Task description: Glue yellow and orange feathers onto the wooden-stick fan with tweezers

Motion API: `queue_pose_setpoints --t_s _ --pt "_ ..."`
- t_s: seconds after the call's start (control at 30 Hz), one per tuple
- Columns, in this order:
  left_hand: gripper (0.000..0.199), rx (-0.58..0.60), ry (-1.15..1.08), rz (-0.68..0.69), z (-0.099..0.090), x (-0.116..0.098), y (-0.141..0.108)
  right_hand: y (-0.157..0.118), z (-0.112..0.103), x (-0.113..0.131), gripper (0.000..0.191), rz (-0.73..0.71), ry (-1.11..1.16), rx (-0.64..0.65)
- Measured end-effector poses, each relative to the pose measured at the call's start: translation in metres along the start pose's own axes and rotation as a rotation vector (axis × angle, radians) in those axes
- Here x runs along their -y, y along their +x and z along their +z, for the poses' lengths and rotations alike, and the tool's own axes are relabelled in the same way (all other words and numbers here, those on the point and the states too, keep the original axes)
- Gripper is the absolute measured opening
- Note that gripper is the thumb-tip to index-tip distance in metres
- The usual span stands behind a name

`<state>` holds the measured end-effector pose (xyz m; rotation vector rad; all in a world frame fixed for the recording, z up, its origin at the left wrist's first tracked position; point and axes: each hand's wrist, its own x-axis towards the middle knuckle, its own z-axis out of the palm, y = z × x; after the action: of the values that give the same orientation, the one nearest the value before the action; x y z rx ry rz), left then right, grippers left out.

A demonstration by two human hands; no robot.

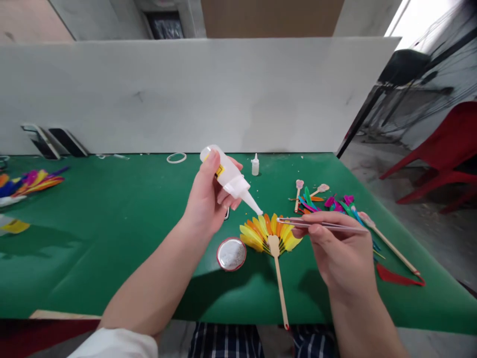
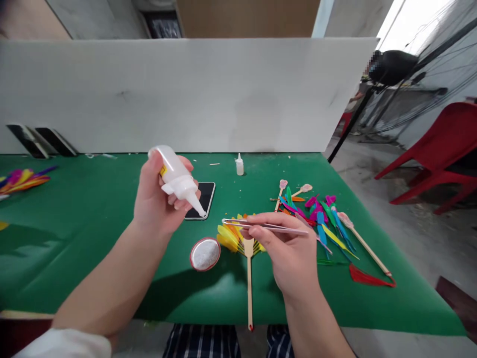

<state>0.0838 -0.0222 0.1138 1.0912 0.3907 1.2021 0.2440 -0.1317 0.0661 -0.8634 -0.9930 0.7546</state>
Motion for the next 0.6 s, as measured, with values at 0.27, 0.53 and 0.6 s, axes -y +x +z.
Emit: queue_pose_setpoints --t_s 0.27,0.53,0.6 --pt "0.039 -0.094 0.018 0.076 0.013 0.003 -0.002 -0.005 0.0 0.009 0.01 -0.01 0.014 0.009" --pt "0.041 -0.124 0.022 0.055 0.016 0.008 -0.002 -0.005 0.007 0.008 0.012 0.001 0.052 0.049" --pt "0.042 -0.132 0.018 0.047 0.016 0.009 -0.003 -0.005 0.007 0.007 0.012 0.004 0.051 0.039"
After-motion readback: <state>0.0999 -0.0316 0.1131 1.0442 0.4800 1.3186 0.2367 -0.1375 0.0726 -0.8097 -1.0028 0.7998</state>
